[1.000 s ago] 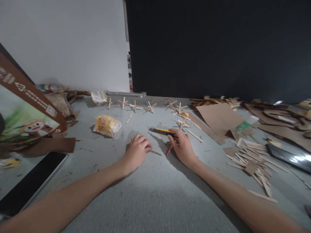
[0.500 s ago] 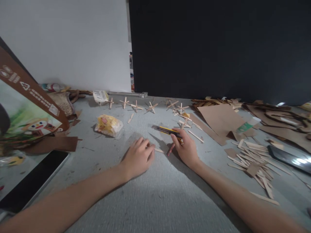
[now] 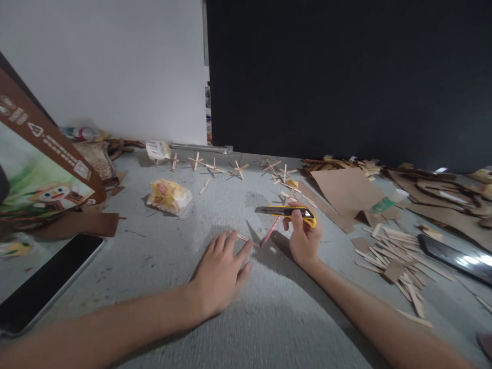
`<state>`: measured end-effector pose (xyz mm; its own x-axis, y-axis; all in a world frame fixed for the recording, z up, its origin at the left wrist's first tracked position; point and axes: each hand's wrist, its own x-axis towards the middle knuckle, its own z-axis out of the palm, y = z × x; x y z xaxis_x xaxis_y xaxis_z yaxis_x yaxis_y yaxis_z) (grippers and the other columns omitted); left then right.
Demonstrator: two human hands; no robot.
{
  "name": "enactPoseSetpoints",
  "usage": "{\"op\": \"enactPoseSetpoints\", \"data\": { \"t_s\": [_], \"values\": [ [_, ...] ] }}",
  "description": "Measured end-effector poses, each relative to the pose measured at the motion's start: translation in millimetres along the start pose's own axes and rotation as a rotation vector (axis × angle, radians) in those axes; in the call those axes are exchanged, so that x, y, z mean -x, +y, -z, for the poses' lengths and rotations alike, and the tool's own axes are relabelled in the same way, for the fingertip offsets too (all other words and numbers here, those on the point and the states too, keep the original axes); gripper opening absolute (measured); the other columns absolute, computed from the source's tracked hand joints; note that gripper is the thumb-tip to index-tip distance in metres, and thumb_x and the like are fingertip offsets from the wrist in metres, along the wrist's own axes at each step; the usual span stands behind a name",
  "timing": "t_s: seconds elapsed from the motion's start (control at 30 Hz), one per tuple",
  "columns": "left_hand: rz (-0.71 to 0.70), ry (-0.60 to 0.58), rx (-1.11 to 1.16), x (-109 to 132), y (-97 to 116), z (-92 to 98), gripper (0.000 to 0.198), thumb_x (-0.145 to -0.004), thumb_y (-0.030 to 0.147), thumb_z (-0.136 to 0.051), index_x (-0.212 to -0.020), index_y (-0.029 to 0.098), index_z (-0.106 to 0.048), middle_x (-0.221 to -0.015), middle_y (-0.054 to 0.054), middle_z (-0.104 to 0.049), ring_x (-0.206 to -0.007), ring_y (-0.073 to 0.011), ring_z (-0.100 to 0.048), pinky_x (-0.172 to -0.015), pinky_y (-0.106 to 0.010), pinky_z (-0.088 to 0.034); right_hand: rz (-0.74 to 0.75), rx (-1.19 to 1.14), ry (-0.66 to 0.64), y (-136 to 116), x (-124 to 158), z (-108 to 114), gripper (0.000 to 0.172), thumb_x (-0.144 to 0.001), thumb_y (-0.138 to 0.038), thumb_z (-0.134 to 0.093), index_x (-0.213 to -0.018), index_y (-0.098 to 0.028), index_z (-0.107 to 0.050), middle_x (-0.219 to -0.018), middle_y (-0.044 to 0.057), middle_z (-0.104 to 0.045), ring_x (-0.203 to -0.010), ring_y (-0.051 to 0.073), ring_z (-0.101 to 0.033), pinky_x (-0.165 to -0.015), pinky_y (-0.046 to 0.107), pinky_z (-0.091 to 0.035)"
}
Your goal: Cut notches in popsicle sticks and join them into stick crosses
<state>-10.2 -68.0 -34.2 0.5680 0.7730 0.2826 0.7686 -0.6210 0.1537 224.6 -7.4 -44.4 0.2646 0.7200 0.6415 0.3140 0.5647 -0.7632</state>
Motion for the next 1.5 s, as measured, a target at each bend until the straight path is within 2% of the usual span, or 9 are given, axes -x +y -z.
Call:
{"op": "enactPoseSetpoints", "data": {
  "t_s": [0.07,0.17,0.33,0.43,0.53,0.67,0.8,0.97,1.5],
  "values": [
    [-0.011,0.023,0.041,-0.6,-4.0,-3.4,0.047,-0.107,0.039,-0.051,-0.15,0.023,-0.06,-0.157,-0.019,-0.054,-0.147,-0.0411,-0.048,-0.114,-0.061,-0.049,-0.008,-0.082,0.041,-4.4,3.7,-2.1,0.027,-0.109,-0.05,-0.05,-0.108,-0.026,-0.062,-0.08,-0.002,-0.06,-0.051,0.013,-0.055,-0.045,0.027,-0.047],
    [-0.048,0.025,0.117,-3.7,-12.0,-7.8,0.047,-0.107,0.036,-0.052,-0.152,0.024,-0.059,-0.166,-0.017,-0.046,-0.158,-0.0411,-0.036,-0.121,-0.063,-0.044,0.03,-0.089,-0.054,-11.3,10.1,-1.8,0.03,-0.109,-0.054,-0.048,-0.107,-0.026,-0.06,-0.08,-0.002,-0.062,-0.049,0.013,-0.058,-0.045,0.029,-0.05],
    [-0.127,-0.01,0.172,-10.5,-20.5,-5.2,0.049,-0.105,0.029,-0.056,-0.154,0.033,-0.056,-0.169,-0.013,-0.042,-0.16,-0.0409,-0.032,-0.123,-0.067,-0.04,0.083,-0.026,-0.244,-16.5,15.4,3.3,0.041,-0.106,-0.066,-0.044,-0.107,-0.027,-0.057,-0.104,0.01,-0.074,-0.071,0.021,-0.075,-0.06,0.038,-0.062],
    [-0.143,-0.036,0.166,-12.2,-20.8,-1.1,0.048,-0.105,0.03,-0.057,-0.153,0.035,-0.058,-0.169,-0.013,-0.041,-0.16,-0.0425,-0.03,-0.123,-0.068,-0.039,0.012,-0.219,-0.326,-17.0,17.2,3.9,0.031,-0.109,-0.059,-0.045,-0.115,-0.029,-0.05,-0.112,0.009,-0.077,-0.06,0.018,-0.074,-0.052,0.034,-0.061],
    [-0.142,-0.063,0.152,-12.6,-20.1,0.8,0.048,-0.105,0.029,-0.057,-0.153,0.035,-0.058,-0.169,-0.014,-0.04,-0.159,-0.0444,-0.031,-0.122,-0.07,-0.039,0.017,-0.313,-0.374,-18.4,16.9,4.7,0.023,-0.11,-0.051,-0.048,-0.119,-0.03,-0.048,-0.11,0.007,-0.078,-0.059,0.017,-0.075,-0.056,0.034,-0.062],
    [-0.14,-0.051,0.16,-12.3,-20.4,-0.7,0.049,-0.104,0.028,-0.058,-0.152,0.038,-0.058,-0.168,-0.012,-0.041,-0.158,-0.0437,-0.033,-0.121,-0.069,-0.04,0.135,-0.154,-0.456,-23.1,10.2,6.8,0.021,-0.105,-0.046,-0.062,-0.114,-0.027,-0.06,-0.104,0.007,-0.076,-0.07,0.018,-0.075,-0.066,0.036,-0.063],
    [-0.145,-0.054,0.141,-12.3,-21.2,-1.6,0.048,-0.105,0.028,-0.055,-0.152,0.038,-0.058,-0.168,-0.01,-0.04,-0.158,-0.0428,-0.032,-0.122,-0.067,-0.039,0.282,0.049,-0.498,-29.9,3.9,6.0,0.009,-0.103,-0.031,-0.064,-0.099,-0.025,-0.07,-0.09,0.005,-0.075,-0.081,0.019,-0.074,-0.074,0.034,-0.062],
    [-0.148,-0.084,0.127,-12.7,-20.3,0.8,0.049,-0.107,0.031,-0.051,-0.155,0.039,-0.054,-0.17,-0.011,-0.038,-0.158,-0.0435,-0.031,-0.123,-0.067,-0.038,0.246,0.025,-0.512,-34.1,3.9,3.6,0.026,-0.11,-0.03,-0.051,-0.095,-0.025,-0.071,-0.091,0.006,-0.079,-0.083,0.018,-0.077,-0.077,0.031,-0.064],
    [-0.116,-0.161,0.121,-15.5,-15.3,8.0,0.047,-0.109,0.033,-0.05,-0.155,0.035,-0.055,-0.171,-0.014,-0.037,-0.16,-0.0451,-0.029,-0.123,-0.069,-0.037,0.272,-0.039,-0.628,-35.5,0.8,4.3,0.026,-0.109,-0.026,-0.051,-0.091,-0.022,-0.068,-0.088,0.007,-0.076,-0.08,0.016,-0.075,-0.077,0.027,-0.06]
  ]
}}
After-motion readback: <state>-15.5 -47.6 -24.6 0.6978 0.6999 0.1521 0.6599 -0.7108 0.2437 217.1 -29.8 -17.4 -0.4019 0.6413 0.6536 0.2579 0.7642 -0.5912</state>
